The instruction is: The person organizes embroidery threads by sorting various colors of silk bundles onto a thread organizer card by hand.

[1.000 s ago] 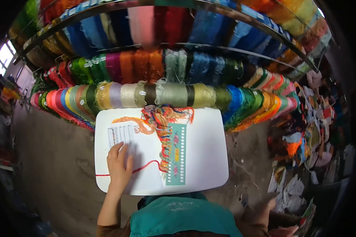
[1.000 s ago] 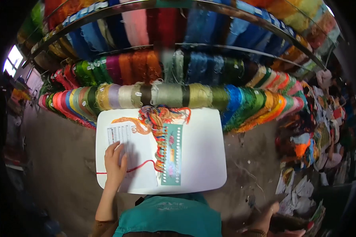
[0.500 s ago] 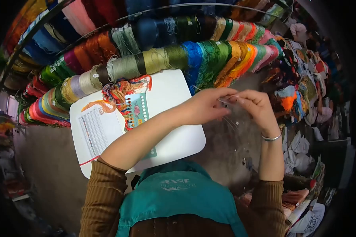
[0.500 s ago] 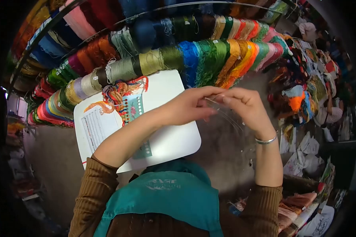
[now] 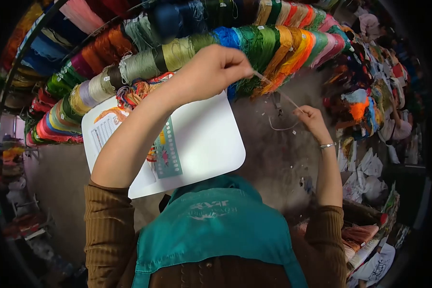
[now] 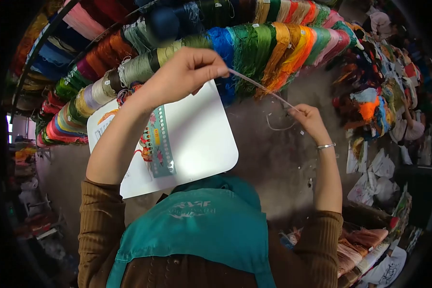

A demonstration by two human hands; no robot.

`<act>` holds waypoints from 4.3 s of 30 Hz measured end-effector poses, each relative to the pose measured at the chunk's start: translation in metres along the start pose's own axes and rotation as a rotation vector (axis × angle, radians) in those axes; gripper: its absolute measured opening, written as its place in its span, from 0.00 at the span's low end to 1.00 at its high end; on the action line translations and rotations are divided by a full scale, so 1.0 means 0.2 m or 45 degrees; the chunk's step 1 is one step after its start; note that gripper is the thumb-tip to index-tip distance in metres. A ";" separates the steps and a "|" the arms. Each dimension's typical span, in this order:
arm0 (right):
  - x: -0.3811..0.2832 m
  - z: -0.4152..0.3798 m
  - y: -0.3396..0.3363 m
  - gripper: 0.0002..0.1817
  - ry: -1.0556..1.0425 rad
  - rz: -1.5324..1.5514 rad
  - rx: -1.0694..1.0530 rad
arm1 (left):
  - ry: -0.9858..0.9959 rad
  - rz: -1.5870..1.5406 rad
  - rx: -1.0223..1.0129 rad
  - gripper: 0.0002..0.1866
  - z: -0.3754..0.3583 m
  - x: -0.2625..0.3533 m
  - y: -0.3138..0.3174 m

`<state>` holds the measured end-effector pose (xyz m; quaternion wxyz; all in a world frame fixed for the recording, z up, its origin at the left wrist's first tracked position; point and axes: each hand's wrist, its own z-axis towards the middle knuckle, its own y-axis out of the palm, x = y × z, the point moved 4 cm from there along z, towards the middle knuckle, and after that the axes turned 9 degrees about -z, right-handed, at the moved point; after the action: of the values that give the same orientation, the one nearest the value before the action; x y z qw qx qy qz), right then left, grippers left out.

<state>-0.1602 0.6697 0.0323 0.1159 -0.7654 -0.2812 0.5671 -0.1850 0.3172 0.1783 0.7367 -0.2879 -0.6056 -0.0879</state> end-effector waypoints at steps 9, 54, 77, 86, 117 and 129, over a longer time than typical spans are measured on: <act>0.34 0.20 0.34 0.06 -0.103 0.082 0.111 | 0.296 0.232 -0.099 0.09 0.13 0.40 0.19; -0.83 -0.10 0.40 0.44 -0.917 1.159 -0.045 | 0.257 0.107 -0.120 0.13 0.01 0.28 0.22; -0.76 -0.34 1.79 0.03 -0.560 0.297 -0.355 | -0.778 -0.649 0.999 0.15 -1.60 -0.57 0.08; -0.69 -0.39 1.86 0.02 -0.443 0.128 -0.255 | -0.862 -0.775 0.853 0.13 -1.66 -0.74 0.19; -0.76 -0.27 1.90 0.13 -0.346 -0.102 -0.613 | -0.795 -0.942 0.666 0.12 -1.57 -0.75 0.10; -0.84 -0.29 1.86 0.16 -0.330 -0.280 -0.685 | -0.727 -1.512 0.735 0.04 -1.69 -0.80 0.02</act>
<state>-0.0282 0.2805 0.0013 -0.0669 -0.6550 -0.5145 0.5494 0.0620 0.1066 -0.0083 0.4241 0.2846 -0.8279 -0.2316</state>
